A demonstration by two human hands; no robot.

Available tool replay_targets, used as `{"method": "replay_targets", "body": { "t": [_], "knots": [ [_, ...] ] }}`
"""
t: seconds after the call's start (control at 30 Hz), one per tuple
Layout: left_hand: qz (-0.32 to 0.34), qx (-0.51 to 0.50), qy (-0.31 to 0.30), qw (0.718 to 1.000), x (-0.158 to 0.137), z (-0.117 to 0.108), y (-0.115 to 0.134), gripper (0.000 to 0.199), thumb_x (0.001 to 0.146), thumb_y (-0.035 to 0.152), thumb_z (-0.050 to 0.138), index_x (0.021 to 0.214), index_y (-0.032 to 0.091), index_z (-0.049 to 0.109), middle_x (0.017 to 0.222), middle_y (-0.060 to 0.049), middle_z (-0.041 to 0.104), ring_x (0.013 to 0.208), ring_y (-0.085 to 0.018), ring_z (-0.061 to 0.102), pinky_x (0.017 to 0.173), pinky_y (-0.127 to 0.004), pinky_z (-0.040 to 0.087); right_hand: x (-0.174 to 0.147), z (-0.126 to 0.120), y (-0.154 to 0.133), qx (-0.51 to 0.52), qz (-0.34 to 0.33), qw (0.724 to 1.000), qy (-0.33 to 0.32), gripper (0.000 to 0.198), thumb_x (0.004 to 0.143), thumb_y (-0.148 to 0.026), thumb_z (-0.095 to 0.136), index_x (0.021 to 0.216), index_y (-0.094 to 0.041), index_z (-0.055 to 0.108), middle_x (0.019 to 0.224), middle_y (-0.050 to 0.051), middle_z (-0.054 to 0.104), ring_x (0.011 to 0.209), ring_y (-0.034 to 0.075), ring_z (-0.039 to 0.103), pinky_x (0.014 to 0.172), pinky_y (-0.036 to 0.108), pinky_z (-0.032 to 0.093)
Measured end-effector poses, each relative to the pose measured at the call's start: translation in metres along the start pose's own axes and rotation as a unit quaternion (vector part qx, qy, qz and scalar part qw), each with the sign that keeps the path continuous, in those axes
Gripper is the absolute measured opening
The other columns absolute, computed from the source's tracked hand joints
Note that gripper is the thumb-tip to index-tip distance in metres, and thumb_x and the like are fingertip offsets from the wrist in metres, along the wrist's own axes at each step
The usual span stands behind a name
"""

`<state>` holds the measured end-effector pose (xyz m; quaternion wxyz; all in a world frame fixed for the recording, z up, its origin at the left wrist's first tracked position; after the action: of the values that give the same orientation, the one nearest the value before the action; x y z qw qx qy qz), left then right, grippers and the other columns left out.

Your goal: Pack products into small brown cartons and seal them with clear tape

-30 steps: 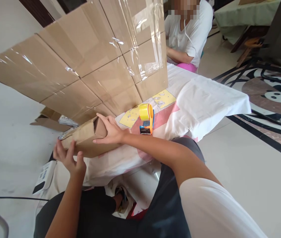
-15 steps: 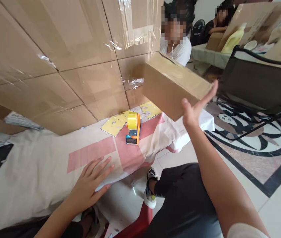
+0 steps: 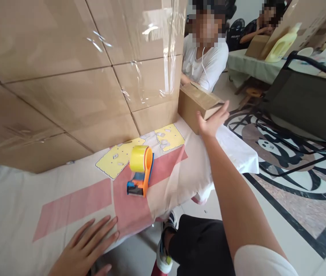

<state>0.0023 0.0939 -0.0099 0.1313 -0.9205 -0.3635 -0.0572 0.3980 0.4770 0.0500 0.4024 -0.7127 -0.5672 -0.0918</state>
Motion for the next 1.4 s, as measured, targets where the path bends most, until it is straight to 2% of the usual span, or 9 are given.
{"method": "replay_targets", "body": {
  "t": [0.1, 0.27, 0.57, 0.7, 0.83, 1.0, 1.1, 1.17, 1.4],
  "knots": [
    [0.024, 0.014, 0.034, 0.999, 0.0, 0.004, -0.001, 0.045, 0.089, 0.038, 0.056, 0.133, 0.034, 0.066, 0.142, 0.001, 0.063, 0.147, -0.026, 0.036, 0.128, -0.045, 0.012, 0.032, 0.04, -0.015, 0.026, 0.047, 0.998, -0.027, 0.126, 0.077, -0.058, 0.069, 0.159, -0.002, -0.01, 0.141, 0.028, 0.035, 0.133, 0.036, 0.038, 0.109, 0.046, 0.033],
    [0.022, 0.017, 0.072, 0.997, -0.001, 0.008, -0.005, 0.045, 0.086, 0.025, 0.053, 0.127, 0.037, 0.069, 0.133, 0.002, 0.069, 0.153, -0.025, 0.025, 0.128, -0.046, 0.009, 0.028, 0.098, -0.026, -0.083, 0.014, 0.942, -0.326, 0.121, 0.073, -0.063, 0.074, 0.162, -0.023, 0.002, 0.157, 0.025, 0.022, 0.143, 0.045, 0.028, 0.11, 0.059, 0.028],
    [-0.007, -0.084, 0.025, 0.996, -0.004, 0.003, -0.002, 0.073, 0.088, 0.058, 0.056, 0.153, 0.028, 0.044, 0.16, -0.004, 0.043, 0.149, -0.028, 0.033, 0.122, -0.045, 0.025, -0.022, 0.049, -0.065, -0.156, 0.05, 0.934, -0.316, 0.035, 0.09, -0.027, 0.048, 0.113, -0.011, 0.07, 0.129, 0.024, 0.057, 0.122, 0.036, 0.052, 0.102, 0.051, 0.037],
    [-0.053, -0.22, -0.057, 0.972, -0.016, -0.016, 0.001, 0.075, 0.09, 0.054, 0.059, 0.156, 0.029, 0.036, 0.166, -0.008, 0.031, 0.149, -0.03, 0.035, 0.119, -0.048, 0.031, -0.041, 0.011, -0.147, -0.111, -0.026, 0.942, -0.315, 0.023, 0.084, -0.023, 0.05, 0.068, -0.016, 0.065, 0.082, 0.016, 0.065, 0.083, 0.028, 0.061, 0.074, 0.039, 0.043],
    [-0.122, -0.283, -0.085, 0.947, -0.035, -0.051, -0.013, 0.048, 0.092, 0.053, 0.058, 0.131, 0.025, 0.063, 0.128, -0.01, 0.071, 0.115, -0.028, 0.067, 0.101, -0.04, 0.047, -0.083, -0.02, -0.266, -0.005, -0.15, 0.94, -0.306, 0.031, 0.082, -0.025, 0.05, 0.052, -0.021, 0.047, 0.059, 0.006, 0.053, 0.064, 0.02, 0.051, 0.062, 0.032, 0.035],
    [-0.234, -0.266, -0.003, 0.935, -0.061, -0.107, -0.074, 0.017, 0.091, 0.036, 0.06, 0.088, 0.022, 0.07, 0.082, -0.003, 0.075, 0.08, -0.022, 0.07, 0.079, -0.034, 0.047, -0.198, -0.025, -0.426, 0.163, -0.309, 0.853, -0.388, 0.025, 0.084, -0.029, 0.053, 0.06, -0.02, 0.054, 0.061, 0.002, 0.059, 0.063, 0.016, 0.055, 0.062, 0.027, 0.038],
    [-0.368, -0.306, 0.151, 0.865, -0.094, -0.125, -0.144, 0.022, 0.086, 0.024, 0.054, 0.067, 0.02, 0.063, 0.065, 0.001, 0.066, 0.064, -0.015, 0.06, 0.067, -0.029, 0.04, -0.278, -0.004, -0.508, 0.236, -0.353, 0.792, -0.439, 0.01, 0.083, -0.024, 0.057, 0.078, -0.021, 0.065, 0.081, 0.002, 0.072, 0.078, 0.017, 0.065, 0.074, 0.026, 0.047],
    [-0.494, -0.353, 0.293, 0.739, -0.135, -0.117, -0.2, 0.027, 0.082, 0.028, 0.057, 0.057, 0.019, 0.054, 0.055, 0.003, 0.056, 0.058, -0.014, 0.054, 0.061, -0.027, 0.037, -0.325, 0.018, -0.554, 0.27, -0.351, 0.769, -0.46, 0.016, 0.083, -0.023, 0.06, 0.097, -0.021, 0.068, 0.098, 0.005, 0.076, 0.091, 0.019, 0.069, 0.082, 0.027, 0.051],
    [-0.684, -0.26, 0.453, 0.51, -0.272, -0.051, -0.373, 0.015, 0.086, 0.032, 0.055, 0.084, 0.017, 0.058, 0.088, -0.008, 0.067, 0.089, -0.023, 0.065, 0.085, -0.035, 0.047, -0.403, 0.108, -0.657, 0.305, -0.237, 0.812, -0.438, 0.074, 0.087, -0.027, 0.062, 0.151, -0.005, 0.032, 0.154, 0.026, 0.043, 0.145, 0.03, 0.042, 0.117, 0.041, 0.036]
  ]
}}
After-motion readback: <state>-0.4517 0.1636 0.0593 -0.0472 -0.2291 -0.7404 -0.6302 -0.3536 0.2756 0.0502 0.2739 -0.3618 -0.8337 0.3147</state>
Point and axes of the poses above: each hand's wrist, its own x-axis towards the middle knuckle, its own z-axis out of the palm, y = z × x, the point moved 7 cm from there along x, towards the middle knuckle
